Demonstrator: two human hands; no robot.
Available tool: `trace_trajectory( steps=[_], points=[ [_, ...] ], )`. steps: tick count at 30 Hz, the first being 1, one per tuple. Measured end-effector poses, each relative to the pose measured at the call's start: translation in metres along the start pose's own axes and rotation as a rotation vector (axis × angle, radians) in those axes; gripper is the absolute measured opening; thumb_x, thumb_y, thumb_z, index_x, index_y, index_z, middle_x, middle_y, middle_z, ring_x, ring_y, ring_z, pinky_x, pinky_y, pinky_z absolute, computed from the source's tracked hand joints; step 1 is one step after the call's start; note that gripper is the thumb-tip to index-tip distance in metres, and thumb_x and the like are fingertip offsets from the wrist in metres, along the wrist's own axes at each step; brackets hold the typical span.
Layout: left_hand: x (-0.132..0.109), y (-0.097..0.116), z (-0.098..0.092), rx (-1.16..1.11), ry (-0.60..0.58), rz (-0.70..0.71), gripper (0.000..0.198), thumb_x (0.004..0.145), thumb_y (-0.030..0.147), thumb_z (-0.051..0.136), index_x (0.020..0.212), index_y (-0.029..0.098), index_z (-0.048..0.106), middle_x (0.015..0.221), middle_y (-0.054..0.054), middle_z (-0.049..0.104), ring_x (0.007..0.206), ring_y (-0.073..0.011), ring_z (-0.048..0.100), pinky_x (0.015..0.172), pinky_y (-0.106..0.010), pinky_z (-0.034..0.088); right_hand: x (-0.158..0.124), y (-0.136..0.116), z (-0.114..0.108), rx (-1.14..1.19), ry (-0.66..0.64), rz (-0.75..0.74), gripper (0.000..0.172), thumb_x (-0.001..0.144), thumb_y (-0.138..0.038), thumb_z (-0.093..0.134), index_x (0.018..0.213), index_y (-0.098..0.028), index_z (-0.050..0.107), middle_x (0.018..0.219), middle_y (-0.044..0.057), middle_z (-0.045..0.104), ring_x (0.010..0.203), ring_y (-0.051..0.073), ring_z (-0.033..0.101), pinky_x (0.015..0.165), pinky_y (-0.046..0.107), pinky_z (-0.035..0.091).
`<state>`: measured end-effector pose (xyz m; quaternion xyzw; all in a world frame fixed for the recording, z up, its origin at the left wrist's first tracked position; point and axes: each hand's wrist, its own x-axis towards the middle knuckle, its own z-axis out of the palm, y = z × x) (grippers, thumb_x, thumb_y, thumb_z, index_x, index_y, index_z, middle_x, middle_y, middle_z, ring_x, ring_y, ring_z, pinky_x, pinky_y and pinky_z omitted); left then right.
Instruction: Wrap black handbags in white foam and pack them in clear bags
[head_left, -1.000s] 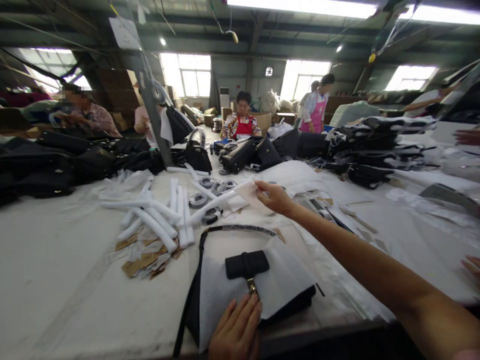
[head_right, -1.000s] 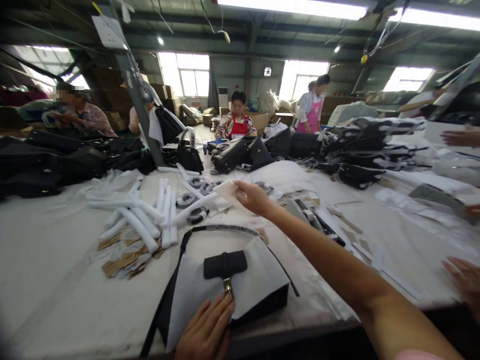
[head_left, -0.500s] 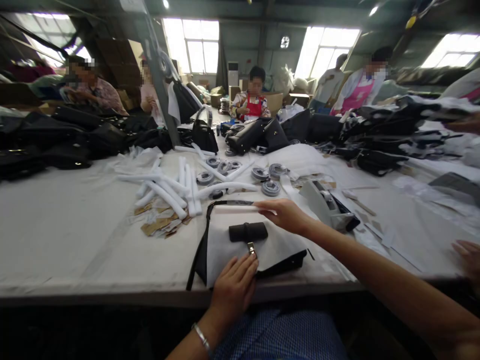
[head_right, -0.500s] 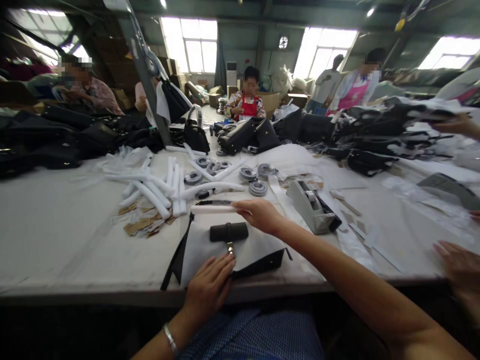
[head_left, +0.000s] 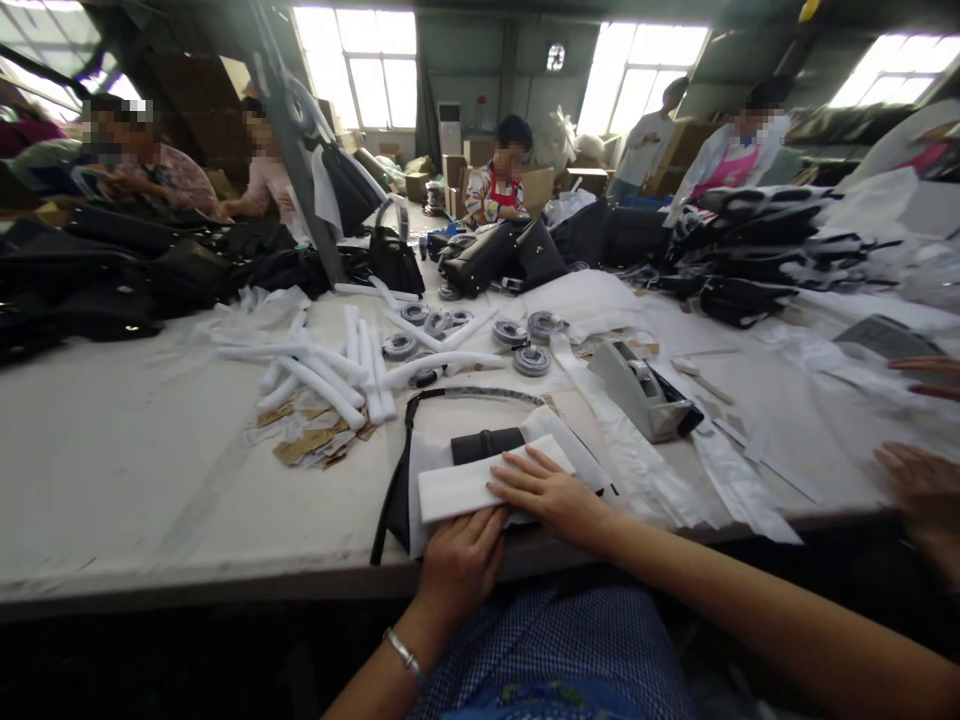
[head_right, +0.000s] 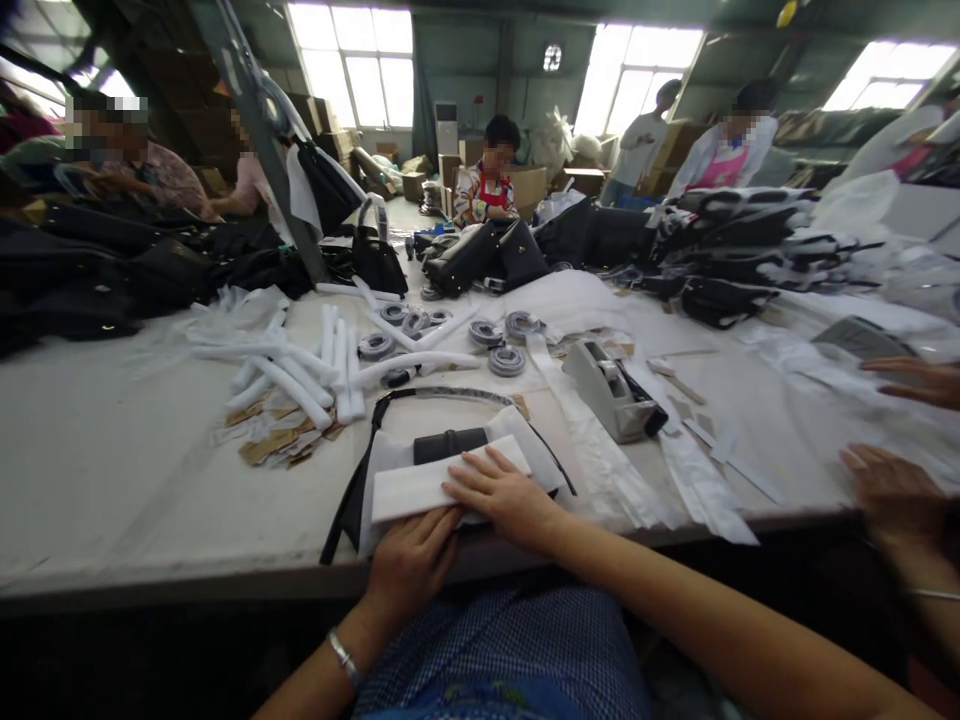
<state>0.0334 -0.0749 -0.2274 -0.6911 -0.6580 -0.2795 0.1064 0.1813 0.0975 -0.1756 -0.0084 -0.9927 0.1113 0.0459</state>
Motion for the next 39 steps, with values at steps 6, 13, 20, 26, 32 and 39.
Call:
trace_trajectory(
  steps=[6, 13, 20, 26, 32, 39],
  points=[
    [-0.002, -0.001, 0.002, 0.037, 0.017, -0.018, 0.036, 0.093, 0.023, 0.055, 0.128, 0.022, 0.063, 0.112, -0.005, 0.075, 0.089, -0.0221, 0.072, 0.077, -0.034, 0.058, -0.008, 0.002, -0.001, 0.105, 0.055, 0.007, 0.067, 0.089, -0.004, 0.045, 0.150, -0.030, 0.042, 0.153, 0.005, 0.046, 0.147, 0.028, 0.031, 0.121, 0.060, 0.017],
    [0.001, -0.002, -0.012, -0.071, 0.033, 0.040, 0.039, 0.092, 0.017, 0.055, 0.131, 0.019, 0.060, 0.119, -0.007, 0.073, 0.104, -0.0225, 0.070, 0.091, -0.037, 0.057, -0.011, -0.008, -0.008, 0.153, 0.031, 0.045, 0.059, 0.097, -0.035, 0.053, 0.152, -0.021, 0.039, 0.156, 0.009, 0.041, 0.147, 0.031, 0.031, 0.121, 0.057, 0.018],
    [0.027, 0.014, -0.038, -0.187, 0.115, 0.046, 0.046, 0.095, 0.014, 0.053, 0.141, 0.020, 0.050, 0.136, -0.009, 0.063, 0.125, -0.0199, 0.060, 0.105, -0.033, 0.052, -0.013, -0.010, 0.006, 0.149, 0.106, 0.060, 0.054, 0.098, -0.039, 0.051, 0.149, -0.021, 0.045, 0.154, 0.011, 0.044, 0.146, 0.030, 0.034, 0.121, 0.056, 0.018],
    [0.037, 0.014, -0.011, -0.081, -0.064, -0.037, 0.066, 0.095, 0.039, 0.056, 0.153, 0.019, 0.031, 0.154, -0.016, 0.043, 0.142, -0.0289, 0.042, 0.110, -0.045, 0.047, -0.016, -0.009, 0.007, 0.175, 0.228, 0.010, 0.051, 0.094, -0.029, 0.055, 0.143, -0.015, 0.051, 0.147, 0.014, 0.051, 0.142, 0.028, 0.041, 0.120, 0.053, 0.027],
    [0.023, 0.008, 0.006, 0.074, -0.080, 0.032, 0.068, 0.095, 0.037, 0.056, 0.154, 0.018, 0.029, 0.157, -0.016, 0.037, 0.146, -0.0289, 0.034, 0.113, -0.046, 0.043, -0.064, -0.037, 0.009, 0.339, 0.667, 0.370, 0.028, 0.096, -0.023, 0.052, 0.116, -0.032, 0.070, 0.120, 0.005, 0.071, 0.117, 0.026, 0.064, 0.108, 0.050, 0.047],
    [0.024, 0.008, 0.007, 0.149, -0.097, 0.058, 0.063, 0.095, 0.026, 0.055, 0.154, 0.019, 0.032, 0.158, -0.015, 0.036, 0.147, -0.0304, 0.032, 0.116, -0.052, 0.038, -0.088, -0.050, 0.022, 0.672, 0.718, 0.982, 0.019, 0.090, -0.040, 0.059, 0.099, -0.024, 0.063, 0.098, 0.009, 0.073, 0.091, 0.029, 0.071, 0.086, 0.048, 0.058]
  ],
)
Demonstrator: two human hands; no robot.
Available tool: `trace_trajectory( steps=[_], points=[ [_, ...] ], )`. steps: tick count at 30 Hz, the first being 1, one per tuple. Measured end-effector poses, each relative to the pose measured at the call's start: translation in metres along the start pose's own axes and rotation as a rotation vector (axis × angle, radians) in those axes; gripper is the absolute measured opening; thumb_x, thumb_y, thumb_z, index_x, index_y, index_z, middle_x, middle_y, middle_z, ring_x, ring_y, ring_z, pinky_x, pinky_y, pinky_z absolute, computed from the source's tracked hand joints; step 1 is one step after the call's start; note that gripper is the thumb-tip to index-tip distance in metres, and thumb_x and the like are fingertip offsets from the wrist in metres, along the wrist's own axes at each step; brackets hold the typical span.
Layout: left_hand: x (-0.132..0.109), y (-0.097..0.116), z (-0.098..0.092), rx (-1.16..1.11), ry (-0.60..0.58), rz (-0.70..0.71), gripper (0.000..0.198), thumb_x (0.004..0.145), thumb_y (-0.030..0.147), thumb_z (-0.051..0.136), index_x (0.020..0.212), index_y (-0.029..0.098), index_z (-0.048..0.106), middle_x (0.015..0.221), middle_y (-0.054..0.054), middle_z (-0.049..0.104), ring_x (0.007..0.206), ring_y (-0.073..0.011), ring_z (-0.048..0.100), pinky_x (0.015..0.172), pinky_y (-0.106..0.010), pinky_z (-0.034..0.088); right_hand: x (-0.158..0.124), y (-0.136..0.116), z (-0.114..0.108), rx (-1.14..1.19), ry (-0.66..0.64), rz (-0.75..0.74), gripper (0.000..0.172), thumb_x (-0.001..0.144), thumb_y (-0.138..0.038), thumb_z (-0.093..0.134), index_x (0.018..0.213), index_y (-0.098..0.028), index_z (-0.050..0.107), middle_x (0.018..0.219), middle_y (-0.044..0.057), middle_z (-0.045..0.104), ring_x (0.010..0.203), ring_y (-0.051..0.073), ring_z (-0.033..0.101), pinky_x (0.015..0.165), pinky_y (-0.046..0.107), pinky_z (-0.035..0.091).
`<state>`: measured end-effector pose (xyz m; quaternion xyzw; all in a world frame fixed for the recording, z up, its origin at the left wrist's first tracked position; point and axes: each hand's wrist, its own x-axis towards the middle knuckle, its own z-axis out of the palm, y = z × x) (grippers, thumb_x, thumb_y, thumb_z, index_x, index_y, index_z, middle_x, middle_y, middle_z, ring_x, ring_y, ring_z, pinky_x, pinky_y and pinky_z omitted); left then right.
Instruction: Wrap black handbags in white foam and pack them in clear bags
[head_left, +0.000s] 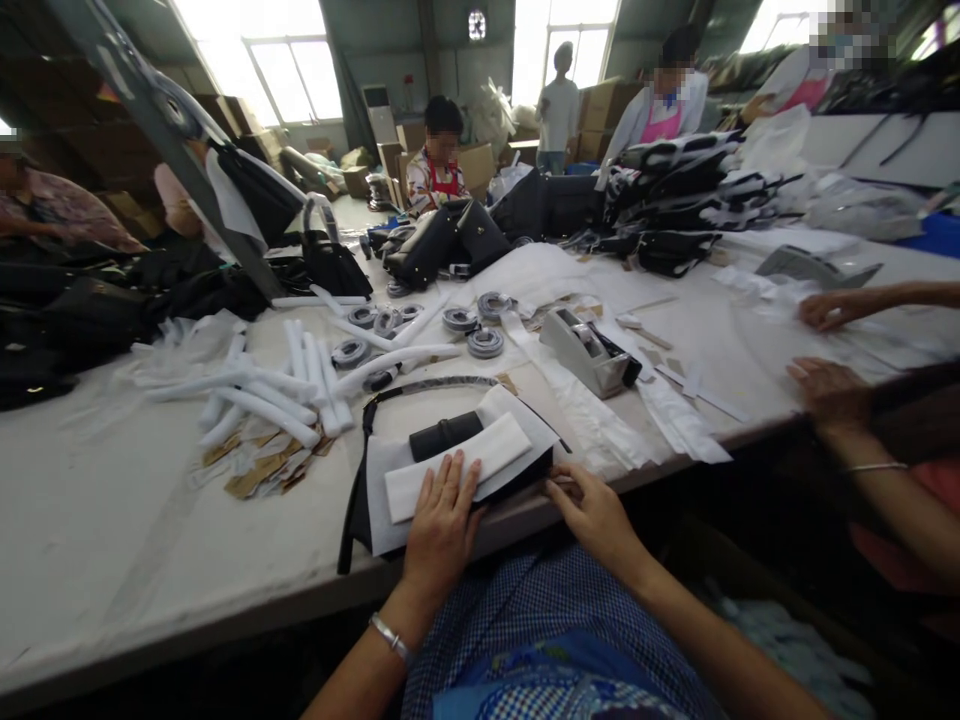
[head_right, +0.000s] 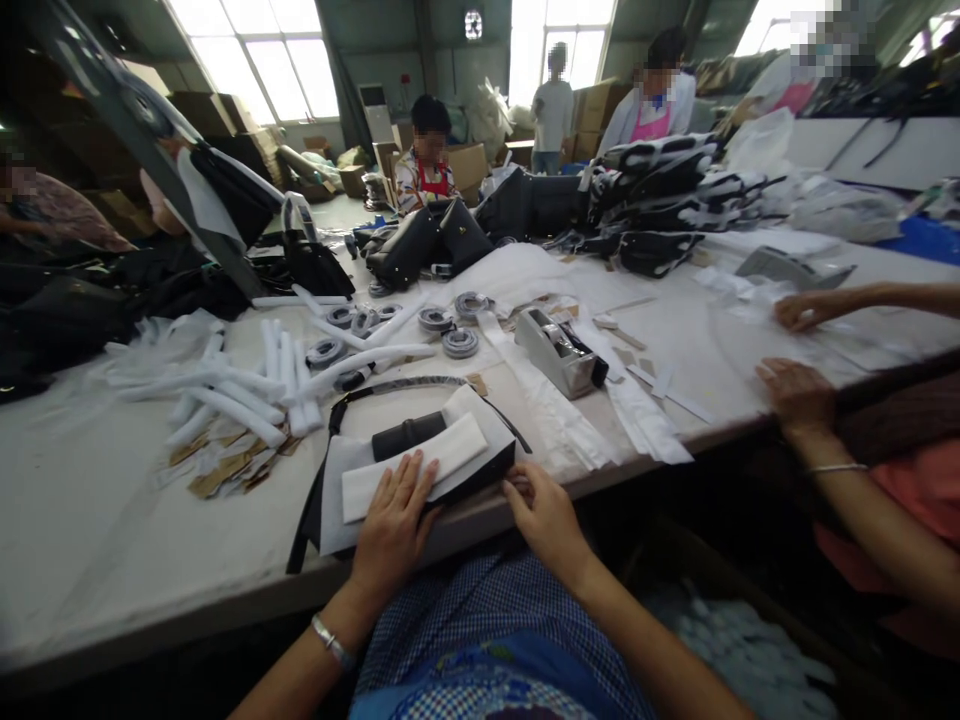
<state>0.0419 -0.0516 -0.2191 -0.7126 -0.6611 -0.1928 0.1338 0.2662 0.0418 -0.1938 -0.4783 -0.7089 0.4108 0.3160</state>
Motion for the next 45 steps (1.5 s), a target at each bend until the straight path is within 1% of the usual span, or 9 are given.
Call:
trace_trajectory(
  steps=[8, 14, 18, 22, 26, 30, 34, 41, 45],
  points=[
    [0.000, -0.002, 0.001, -0.011, 0.028, 0.009, 0.064, 0.096, 0.033, 0.054, 0.154, 0.020, 0.031, 0.158, -0.015, 0.036, 0.144, -0.0308, 0.037, 0.113, -0.052, 0.041, 0.000, 0.012, 0.011, 0.502, 0.054, 0.177, 0.043, 0.087, -0.039, 0.065, 0.127, -0.027, 0.055, 0.134, 0.010, 0.061, 0.122, 0.028, 0.062, 0.102, 0.047, 0.054],
    [-0.002, -0.005, 0.003, -0.031, 0.063, 0.020, 0.069, 0.095, 0.038, 0.055, 0.156, 0.021, 0.027, 0.156, -0.016, 0.039, 0.143, -0.0320, 0.040, 0.112, -0.052, 0.041, 0.013, -0.003, 0.005, 0.723, -0.107, 0.359, 0.037, 0.083, -0.031, 0.060, 0.119, -0.022, 0.061, 0.116, 0.011, 0.070, 0.112, 0.026, 0.067, 0.105, 0.050, 0.050],
    [-0.005, -0.008, 0.005, -0.033, 0.087, 0.008, 0.077, 0.092, 0.040, 0.059, 0.157, 0.020, 0.022, 0.157, -0.017, 0.037, 0.142, -0.0340, 0.039, 0.112, -0.053, 0.040, 0.023, -0.030, 0.008, 0.861, -0.092, 0.327, 0.037, 0.073, -0.021, 0.061, 0.110, -0.020, 0.060, 0.117, 0.008, 0.070, 0.114, 0.024, 0.066, 0.106, 0.045, 0.048],
    [-0.008, -0.012, 0.004, -0.015, 0.127, -0.038, 0.079, 0.091, 0.024, 0.058, 0.158, 0.021, 0.016, 0.156, -0.016, 0.039, 0.141, -0.0336, 0.041, 0.112, -0.052, 0.042, 0.025, -0.054, 0.012, 0.904, -0.100, 0.209, 0.035, 0.071, -0.018, 0.058, 0.106, -0.019, 0.061, 0.114, 0.008, 0.070, 0.110, 0.024, 0.067, 0.103, 0.042, 0.051],
    [-0.009, -0.018, -0.002, -0.053, 0.161, -0.085, 0.082, 0.089, 0.014, 0.056, 0.159, 0.024, 0.014, 0.156, -0.014, 0.041, 0.139, -0.0320, 0.046, 0.109, -0.050, 0.047, 0.033, -0.044, -0.004, 0.583, -0.167, 0.011, 0.038, 0.081, -0.021, 0.058, 0.118, -0.019, 0.063, 0.118, 0.008, 0.069, 0.108, 0.024, 0.067, 0.101, 0.042, 0.052],
    [-0.007, -0.021, -0.008, -0.096, 0.179, -0.110, 0.082, 0.087, 0.006, 0.050, 0.158, 0.027, 0.016, 0.156, -0.010, 0.042, 0.138, -0.0297, 0.047, 0.109, -0.048, 0.047, 0.054, 0.006, -0.038, -0.283, -0.044, -0.353, 0.037, 0.089, -0.016, 0.054, 0.125, -0.019, 0.064, 0.131, 0.013, 0.065, 0.128, 0.029, 0.055, 0.112, 0.052, 0.039],
    [-0.003, -0.023, -0.013, -0.107, 0.179, -0.178, 0.084, 0.085, 0.004, 0.050, 0.158, 0.028, 0.016, 0.157, -0.008, 0.041, 0.138, -0.0277, 0.047, 0.112, -0.045, 0.044, 0.075, 0.054, -0.064, -0.892, -0.002, -0.446, 0.040, 0.090, -0.013, 0.058, 0.130, -0.017, 0.062, 0.144, 0.014, 0.055, 0.143, 0.034, 0.037, 0.116, 0.059, 0.026],
    [0.004, -0.031, -0.021, -0.111, 0.185, -0.238, 0.083, 0.085, 0.005, 0.052, 0.158, 0.026, 0.019, 0.155, -0.007, 0.043, 0.138, -0.0260, 0.047, 0.113, -0.040, 0.042, 0.097, 0.062, -0.070, -0.967, -0.009, -0.528, 0.026, 0.092, -0.005, 0.052, 0.097, -0.021, 0.072, 0.106, 0.005, 0.075, 0.122, 0.023, 0.058, 0.114, 0.047, 0.029],
    [0.007, -0.035, -0.024, -0.115, 0.199, -0.270, 0.081, 0.086, 0.007, 0.054, 0.157, 0.026, 0.020, 0.155, -0.007, 0.044, 0.136, -0.0261, 0.050, 0.112, -0.039, 0.043, 0.106, 0.057, -0.073, -0.975, -0.024, -0.537, 0.022, 0.092, -0.012, 0.059, 0.109, -0.022, 0.069, 0.124, 0.007, 0.070, 0.130, 0.029, 0.052, 0.116, 0.058, 0.020]
  ],
)
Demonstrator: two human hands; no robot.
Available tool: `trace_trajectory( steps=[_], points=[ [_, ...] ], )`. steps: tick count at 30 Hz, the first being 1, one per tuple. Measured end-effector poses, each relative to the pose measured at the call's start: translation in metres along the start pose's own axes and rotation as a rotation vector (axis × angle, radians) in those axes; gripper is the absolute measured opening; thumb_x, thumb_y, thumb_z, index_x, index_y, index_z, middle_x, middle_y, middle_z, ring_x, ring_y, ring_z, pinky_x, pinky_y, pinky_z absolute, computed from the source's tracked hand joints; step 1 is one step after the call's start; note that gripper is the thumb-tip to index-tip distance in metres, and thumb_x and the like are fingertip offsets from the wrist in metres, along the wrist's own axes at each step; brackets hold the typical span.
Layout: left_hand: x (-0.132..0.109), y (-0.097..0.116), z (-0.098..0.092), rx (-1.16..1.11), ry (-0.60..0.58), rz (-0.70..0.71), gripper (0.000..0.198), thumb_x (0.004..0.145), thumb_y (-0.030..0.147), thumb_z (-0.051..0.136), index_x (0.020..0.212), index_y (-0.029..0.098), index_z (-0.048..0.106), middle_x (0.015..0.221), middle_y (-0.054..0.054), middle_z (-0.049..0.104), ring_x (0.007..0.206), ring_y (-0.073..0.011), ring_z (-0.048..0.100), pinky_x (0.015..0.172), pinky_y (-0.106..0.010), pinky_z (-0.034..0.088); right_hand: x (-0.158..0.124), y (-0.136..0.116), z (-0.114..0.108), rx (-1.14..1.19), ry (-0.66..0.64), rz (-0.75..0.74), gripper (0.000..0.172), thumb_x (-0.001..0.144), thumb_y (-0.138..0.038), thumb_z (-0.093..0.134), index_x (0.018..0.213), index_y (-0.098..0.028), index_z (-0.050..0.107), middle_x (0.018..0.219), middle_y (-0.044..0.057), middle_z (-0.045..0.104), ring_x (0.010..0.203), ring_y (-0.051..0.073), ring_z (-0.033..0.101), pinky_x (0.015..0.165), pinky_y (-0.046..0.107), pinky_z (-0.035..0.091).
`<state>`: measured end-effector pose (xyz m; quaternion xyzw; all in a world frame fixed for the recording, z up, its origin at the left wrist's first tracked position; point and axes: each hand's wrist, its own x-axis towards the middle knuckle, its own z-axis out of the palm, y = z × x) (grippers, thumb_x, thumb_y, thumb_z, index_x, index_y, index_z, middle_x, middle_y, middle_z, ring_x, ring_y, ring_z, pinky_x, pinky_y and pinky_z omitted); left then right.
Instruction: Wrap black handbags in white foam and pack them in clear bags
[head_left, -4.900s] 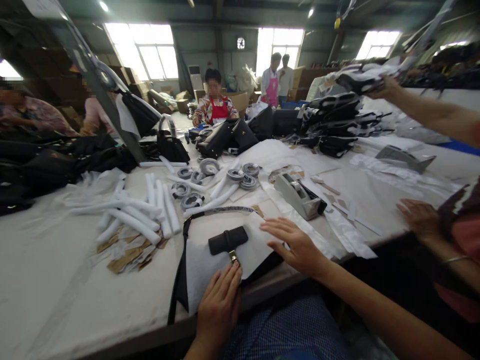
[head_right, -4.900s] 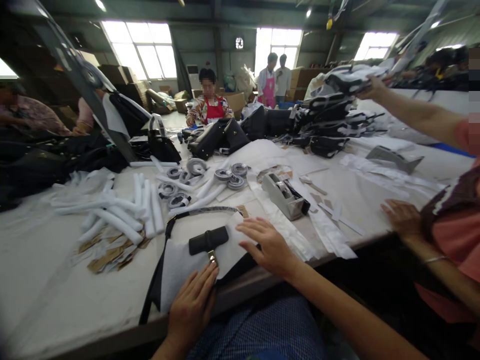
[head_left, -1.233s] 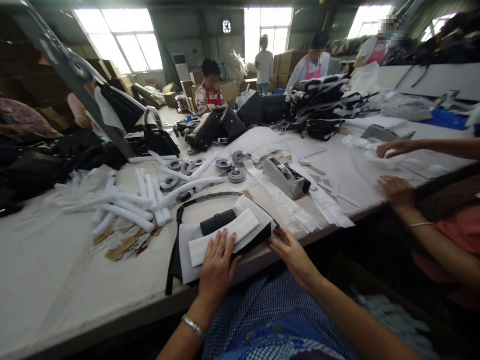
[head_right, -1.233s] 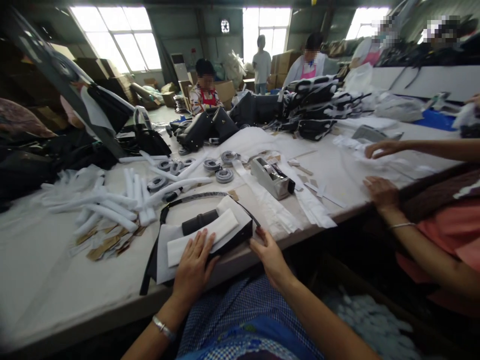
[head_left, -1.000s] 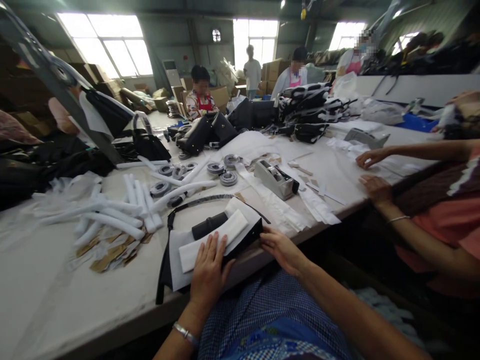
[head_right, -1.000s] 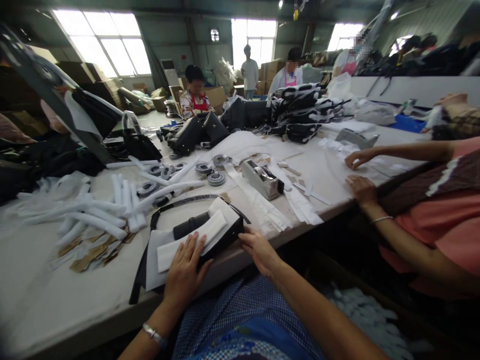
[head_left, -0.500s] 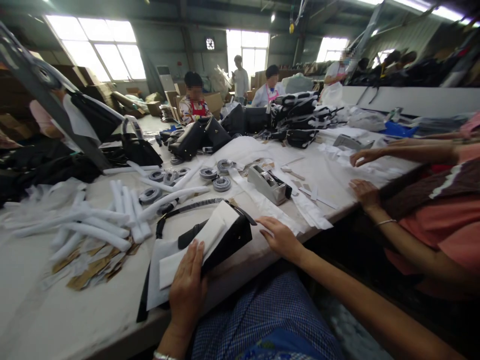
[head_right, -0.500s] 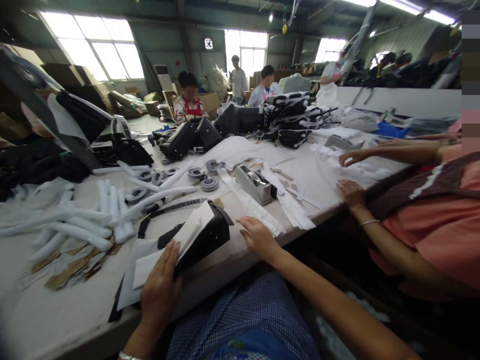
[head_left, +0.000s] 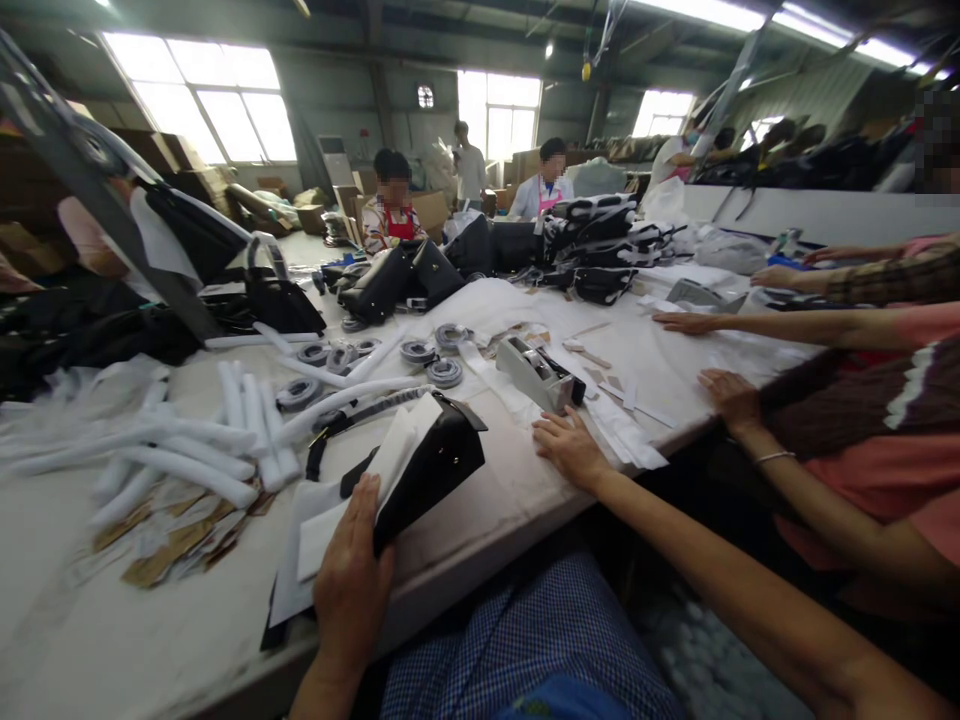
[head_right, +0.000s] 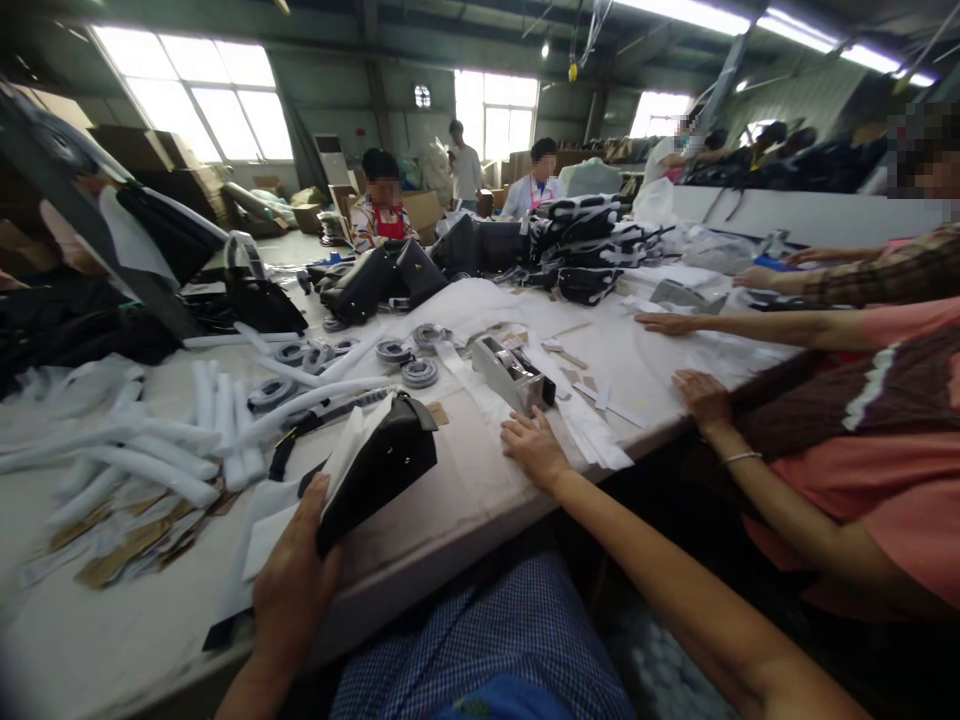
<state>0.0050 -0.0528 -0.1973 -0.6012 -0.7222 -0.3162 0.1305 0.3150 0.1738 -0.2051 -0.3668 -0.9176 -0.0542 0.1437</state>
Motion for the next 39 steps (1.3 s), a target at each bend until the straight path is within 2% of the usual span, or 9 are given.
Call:
trace_trajectory(
  steps=[3, 6, 10, 16, 20, 26, 30, 35, 39],
  points=[
    [0.003, -0.001, -0.004, -0.012, 0.001, -0.055, 0.080, 0.087, 0.009, 0.056, 0.157, 0.027, 0.022, 0.154, -0.006, 0.045, 0.133, -0.0263, 0.053, 0.110, -0.038, 0.045, 0.002, 0.004, -0.002, 0.019, -0.042, -0.002, 0.023, 0.090, -0.020, 0.065, 0.112, -0.024, 0.069, 0.128, 0.007, 0.068, 0.134, 0.033, 0.047, 0.114, 0.066, 0.015],
    [0.008, -0.002, -0.010, -0.023, -0.004, -0.116, 0.078, 0.088, 0.013, 0.058, 0.156, 0.028, 0.024, 0.153, -0.005, 0.046, 0.131, -0.0272, 0.054, 0.106, -0.038, 0.048, 0.007, 0.003, -0.003, 0.034, -0.076, 0.000, 0.010, 0.093, -0.021, 0.063, 0.097, -0.024, 0.072, 0.109, 0.004, 0.074, 0.128, 0.027, 0.054, 0.116, 0.060, 0.018],
    [0.011, -0.001, -0.015, -0.024, -0.007, -0.164, 0.077, 0.089, 0.014, 0.058, 0.156, 0.030, 0.025, 0.153, -0.004, 0.046, 0.129, -0.0281, 0.057, 0.101, -0.038, 0.051, 0.021, -0.002, -0.003, 0.002, -0.092, 0.011, 0.016, 0.095, -0.014, 0.056, 0.090, -0.018, 0.070, 0.102, 0.008, 0.074, 0.118, 0.024, 0.060, 0.117, 0.052, 0.020],
    [0.011, -0.004, -0.019, -0.040, 0.009, -0.182, 0.076, 0.089, 0.015, 0.060, 0.155, 0.029, 0.026, 0.153, -0.005, 0.047, 0.128, -0.0280, 0.057, 0.102, -0.038, 0.051, 0.029, 0.000, -0.005, -0.002, -0.157, -0.061, 0.012, 0.092, -0.016, 0.061, 0.100, -0.017, 0.070, 0.113, 0.012, 0.071, 0.123, 0.028, 0.056, 0.117, 0.056, 0.016],
    [0.013, -0.004, -0.022, -0.038, 0.006, -0.241, 0.073, 0.089, 0.019, 0.061, 0.154, 0.028, 0.029, 0.150, -0.006, 0.050, 0.124, -0.0286, 0.060, 0.096, -0.038, 0.054, 0.022, 0.008, -0.007, 0.124, -0.184, -0.049, 0.025, 0.088, -0.028, 0.071, 0.112, -0.022, 0.068, 0.118, 0.008, 0.070, 0.119, 0.028, 0.059, 0.114, 0.058, 0.018],
    [0.017, -0.006, -0.028, -0.031, 0.006, -0.335, 0.068, 0.092, 0.028, 0.061, 0.153, 0.028, 0.032, 0.142, -0.010, 0.058, 0.120, -0.0314, 0.063, 0.087, -0.039, 0.057, 0.033, 0.008, -0.009, 0.165, -0.190, 0.015, 0.010, 0.087, -0.030, 0.071, 0.084, -0.020, 0.073, 0.091, 0.005, 0.075, 0.097, 0.024, 0.066, 0.111, 0.051, 0.025],
    [0.018, -0.010, -0.030, -0.032, 0.006, -0.357, 0.067, 0.093, 0.031, 0.060, 0.153, 0.027, 0.032, 0.142, -0.010, 0.059, 0.118, -0.0312, 0.064, 0.087, -0.038, 0.055, 0.045, -0.006, -0.020, 0.197, -0.216, 0.013, 0.011, 0.087, -0.029, 0.071, 0.083, -0.021, 0.075, 0.091, 0.005, 0.076, 0.097, 0.024, 0.066, 0.105, 0.045, 0.031],
    [0.018, -0.012, -0.030, -0.033, 0.021, -0.364, 0.067, 0.093, 0.032, 0.059, 0.153, 0.029, 0.031, 0.141, -0.009, 0.059, 0.119, -0.0303, 0.064, 0.088, -0.038, 0.054, 0.067, -0.044, -0.029, 0.295, -0.310, -0.037, 0.021, 0.088, -0.045, 0.069, 0.087, -0.026, 0.078, 0.085, -0.001, 0.077, 0.078, 0.016, 0.068, 0.073, 0.025, 0.044],
    [0.018, -0.013, -0.030, -0.046, 0.037, -0.354, 0.067, 0.093, 0.031, 0.058, 0.154, 0.031, 0.030, 0.142, -0.008, 0.059, 0.118, -0.0296, 0.064, 0.087, -0.037, 0.055, 0.108, -0.074, -0.013, 0.259, -0.220, 0.065, 0.029, 0.099, -0.042, 0.054, 0.107, -0.022, 0.073, 0.107, 0.007, 0.074, 0.093, 0.019, 0.068, 0.079, 0.026, 0.046]
  ],
)
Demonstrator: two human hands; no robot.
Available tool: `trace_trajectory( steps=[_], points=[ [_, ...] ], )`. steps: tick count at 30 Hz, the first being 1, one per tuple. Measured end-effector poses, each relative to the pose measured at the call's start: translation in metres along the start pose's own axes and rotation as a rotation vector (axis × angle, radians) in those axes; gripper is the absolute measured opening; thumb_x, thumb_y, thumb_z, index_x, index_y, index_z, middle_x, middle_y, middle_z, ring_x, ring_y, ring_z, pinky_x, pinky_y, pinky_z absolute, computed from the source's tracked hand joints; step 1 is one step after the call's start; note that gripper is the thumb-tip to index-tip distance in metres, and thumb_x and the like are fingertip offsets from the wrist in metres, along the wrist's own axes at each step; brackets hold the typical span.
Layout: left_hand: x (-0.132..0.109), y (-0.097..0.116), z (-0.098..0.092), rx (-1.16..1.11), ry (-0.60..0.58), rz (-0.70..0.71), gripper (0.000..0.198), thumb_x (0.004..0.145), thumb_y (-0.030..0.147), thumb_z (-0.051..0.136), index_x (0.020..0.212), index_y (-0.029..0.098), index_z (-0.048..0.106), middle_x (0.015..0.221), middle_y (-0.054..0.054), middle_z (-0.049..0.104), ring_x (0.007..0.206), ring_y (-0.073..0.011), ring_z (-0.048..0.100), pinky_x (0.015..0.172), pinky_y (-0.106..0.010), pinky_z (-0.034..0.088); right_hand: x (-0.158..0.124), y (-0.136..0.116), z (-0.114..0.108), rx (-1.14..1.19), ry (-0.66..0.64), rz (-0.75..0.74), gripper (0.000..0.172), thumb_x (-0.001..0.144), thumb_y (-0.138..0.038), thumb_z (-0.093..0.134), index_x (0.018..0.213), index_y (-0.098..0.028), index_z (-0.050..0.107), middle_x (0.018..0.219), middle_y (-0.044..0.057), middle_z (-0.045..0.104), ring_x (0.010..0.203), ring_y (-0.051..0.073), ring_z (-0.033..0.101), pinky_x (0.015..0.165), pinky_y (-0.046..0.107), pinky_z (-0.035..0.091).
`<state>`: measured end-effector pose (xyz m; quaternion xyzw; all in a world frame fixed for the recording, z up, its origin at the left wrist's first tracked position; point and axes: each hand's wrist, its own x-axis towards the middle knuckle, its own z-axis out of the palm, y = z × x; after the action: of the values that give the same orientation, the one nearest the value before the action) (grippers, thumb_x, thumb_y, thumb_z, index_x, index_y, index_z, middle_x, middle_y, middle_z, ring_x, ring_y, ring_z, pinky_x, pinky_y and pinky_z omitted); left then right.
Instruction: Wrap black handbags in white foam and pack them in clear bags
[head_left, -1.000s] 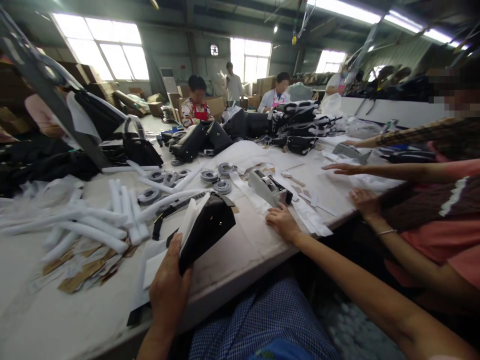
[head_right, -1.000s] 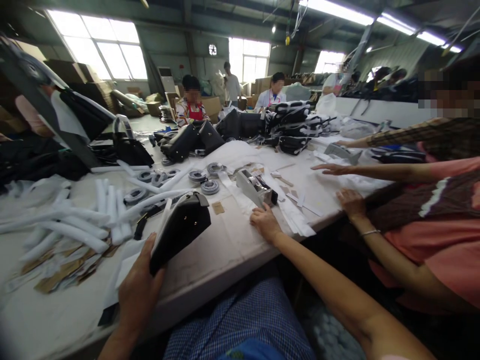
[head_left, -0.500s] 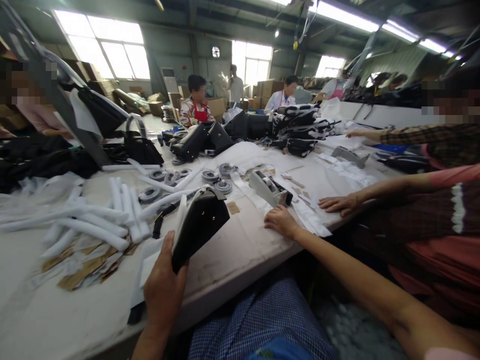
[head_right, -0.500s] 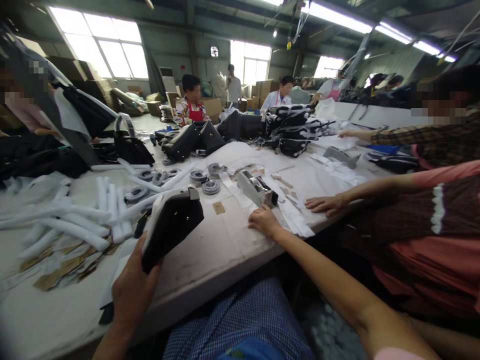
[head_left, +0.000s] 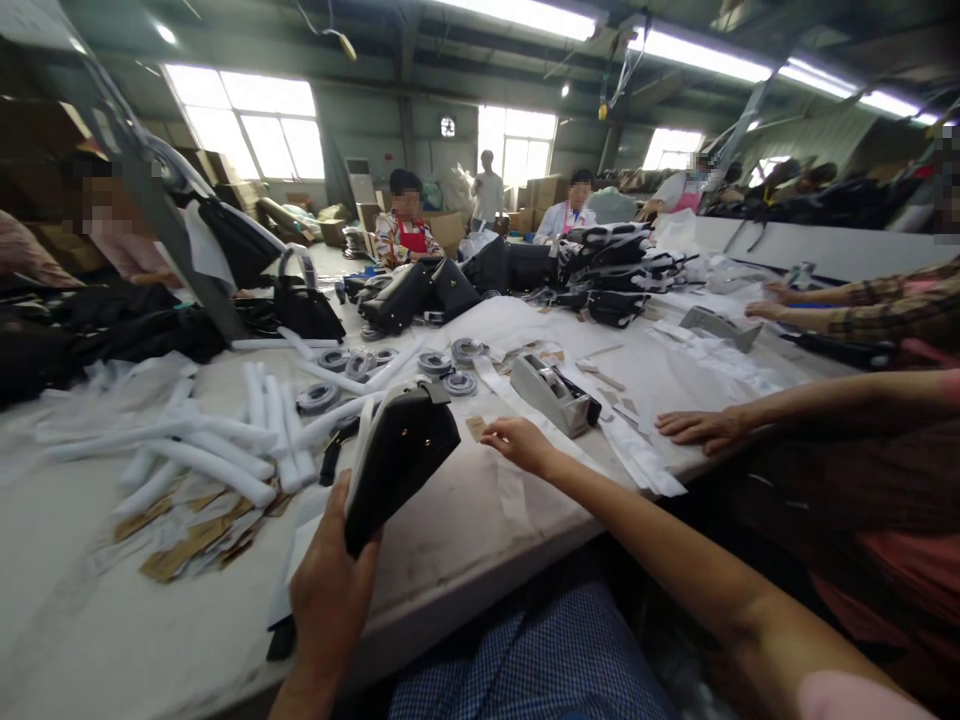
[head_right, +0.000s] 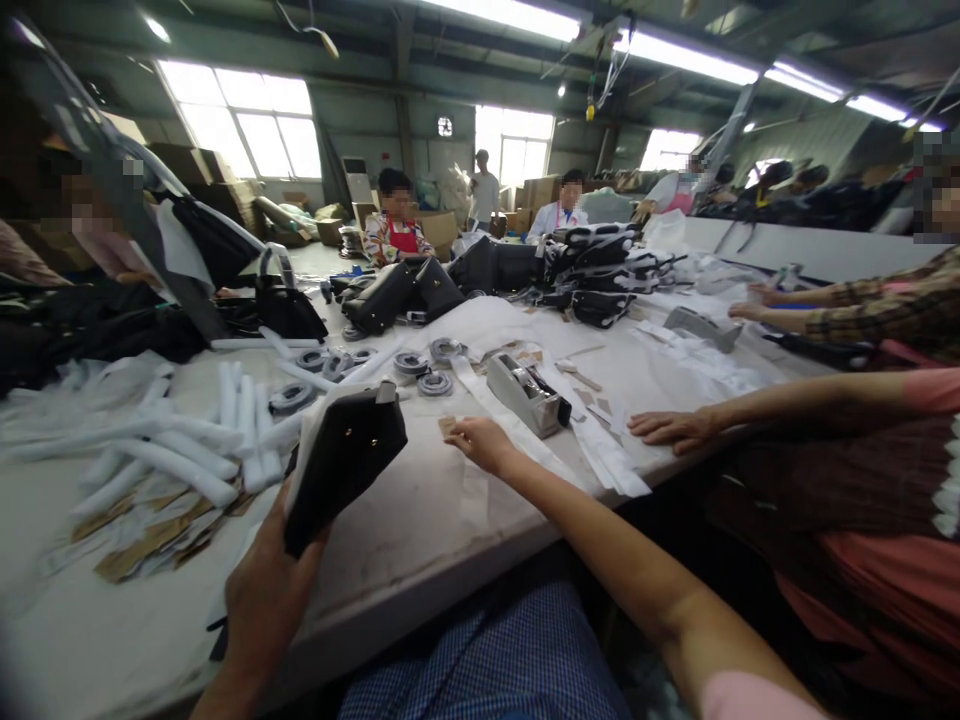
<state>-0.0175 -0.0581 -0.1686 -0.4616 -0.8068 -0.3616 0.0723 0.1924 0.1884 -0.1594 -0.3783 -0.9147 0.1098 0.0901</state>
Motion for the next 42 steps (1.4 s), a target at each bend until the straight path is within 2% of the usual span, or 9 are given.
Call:
trace_trajectory(
  steps=[5, 9, 17, 21, 25, 30, 33, 37, 42],
  points=[
    [-0.003, -0.001, 0.002, -0.034, 0.014, 0.058, 0.072, 0.091, 0.021, 0.059, 0.154, 0.031, 0.028, 0.145, -0.006, 0.056, 0.121, -0.0268, 0.063, 0.094, -0.036, 0.054, 0.049, -0.014, 0.030, -0.050, 0.022, 0.132, 0.032, 0.091, -0.037, 0.067, 0.110, -0.012, 0.068, 0.105, 0.017, 0.072, 0.099, 0.025, 0.067, 0.083, 0.033, 0.050],
    [-0.006, -0.003, 0.007, -0.042, 0.025, 0.123, 0.077, 0.089, 0.013, 0.056, 0.156, 0.030, 0.023, 0.152, -0.004, 0.048, 0.130, -0.0252, 0.055, 0.104, -0.036, 0.050, 0.059, -0.007, 0.035, -0.030, 0.020, 0.153, 0.021, 0.096, -0.034, 0.061, 0.098, -0.014, 0.068, 0.094, 0.007, 0.072, 0.087, 0.019, 0.068, 0.082, 0.035, 0.053],
    [-0.021, -0.012, 0.032, -0.081, 0.030, 0.287, 0.087, 0.079, -0.002, 0.045, 0.157, 0.030, 0.022, 0.155, -0.002, 0.044, 0.138, -0.0213, 0.047, 0.113, -0.036, 0.043, 0.096, -0.001, -0.045, 0.193, 0.184, 0.077, 0.029, 0.093, -0.034, 0.055, 0.077, -0.016, 0.072, 0.070, 0.003, 0.072, 0.069, 0.017, 0.067, 0.062, 0.023, 0.047],
    [-0.028, -0.010, 0.042, -0.047, 0.017, 0.315, 0.099, 0.067, -0.009, 0.040, 0.157, 0.030, 0.022, 0.156, -0.002, 0.042, 0.141, -0.0216, 0.044, 0.115, -0.039, 0.042, 0.138, -0.053, -0.069, 0.385, 0.185, -0.072, 0.032, 0.095, -0.039, 0.052, 0.095, -0.015, 0.073, 0.079, 0.004, 0.076, 0.069, 0.015, 0.068, 0.060, 0.022, 0.050],
    [-0.026, -0.005, 0.041, 0.006, 0.020, 0.362, 0.103, 0.063, -0.011, 0.038, 0.157, 0.026, 0.019, 0.155, -0.006, 0.043, 0.142, -0.0207, 0.041, 0.114, -0.041, 0.044, 0.173, -0.148, -0.059, 0.714, 0.065, -0.341, 0.032, 0.095, -0.037, 0.054, 0.104, -0.013, 0.072, 0.087, 0.007, 0.076, 0.069, 0.015, 0.068, 0.062, 0.024, 0.054],
    [-0.024, -0.003, 0.035, -0.001, -0.032, 0.361, 0.102, 0.061, -0.011, 0.039, 0.157, 0.022, 0.022, 0.157, -0.008, 0.040, 0.144, -0.0219, 0.039, 0.114, -0.043, 0.043, 0.175, -0.220, -0.051, 0.798, -0.064, -0.562, 0.050, 0.090, -0.035, 0.067, 0.135, -0.014, 0.059, 0.107, 0.007, 0.075, 0.094, 0.020, 0.072, 0.087, 0.037, 0.057],
    [-0.025, -0.004, 0.033, -0.037, -0.037, 0.336, 0.099, 0.066, -0.010, 0.042, 0.157, 0.025, 0.022, 0.157, -0.006, 0.039, 0.143, -0.0225, 0.040, 0.115, -0.042, 0.042, 0.156, -0.182, -0.064, 0.740, -0.037, -0.549, 0.044, 0.090, -0.036, 0.066, 0.129, -0.016, 0.065, 0.114, 0.007, 0.074, 0.102, 0.022, 0.071, 0.096, 0.039, 0.054],
    [-0.022, -0.006, 0.033, -0.077, -0.068, 0.315, 0.096, 0.072, -0.006, 0.044, 0.157, 0.029, 0.020, 0.159, -0.004, 0.038, 0.142, -0.0236, 0.041, 0.115, -0.041, 0.040, 0.088, -0.077, -0.075, 0.470, 0.244, -0.256, 0.033, 0.096, -0.038, 0.057, 0.121, -0.021, 0.070, 0.118, 0.005, 0.073, 0.107, 0.022, 0.070, 0.101, 0.039, 0.051],
    [-0.015, -0.007, 0.030, -0.085, -0.080, 0.321, 0.088, 0.080, 0.000, 0.048, 0.157, 0.030, 0.018, 0.158, -0.005, 0.039, 0.142, -0.0244, 0.042, 0.115, -0.041, 0.041, -0.015, 0.008, -0.018, 0.117, 0.226, 0.043, 0.041, 0.095, -0.036, 0.057, 0.127, -0.014, 0.066, 0.131, 0.015, 0.065, 0.124, 0.028, 0.060, 0.109, 0.041, 0.045]
  ],
)
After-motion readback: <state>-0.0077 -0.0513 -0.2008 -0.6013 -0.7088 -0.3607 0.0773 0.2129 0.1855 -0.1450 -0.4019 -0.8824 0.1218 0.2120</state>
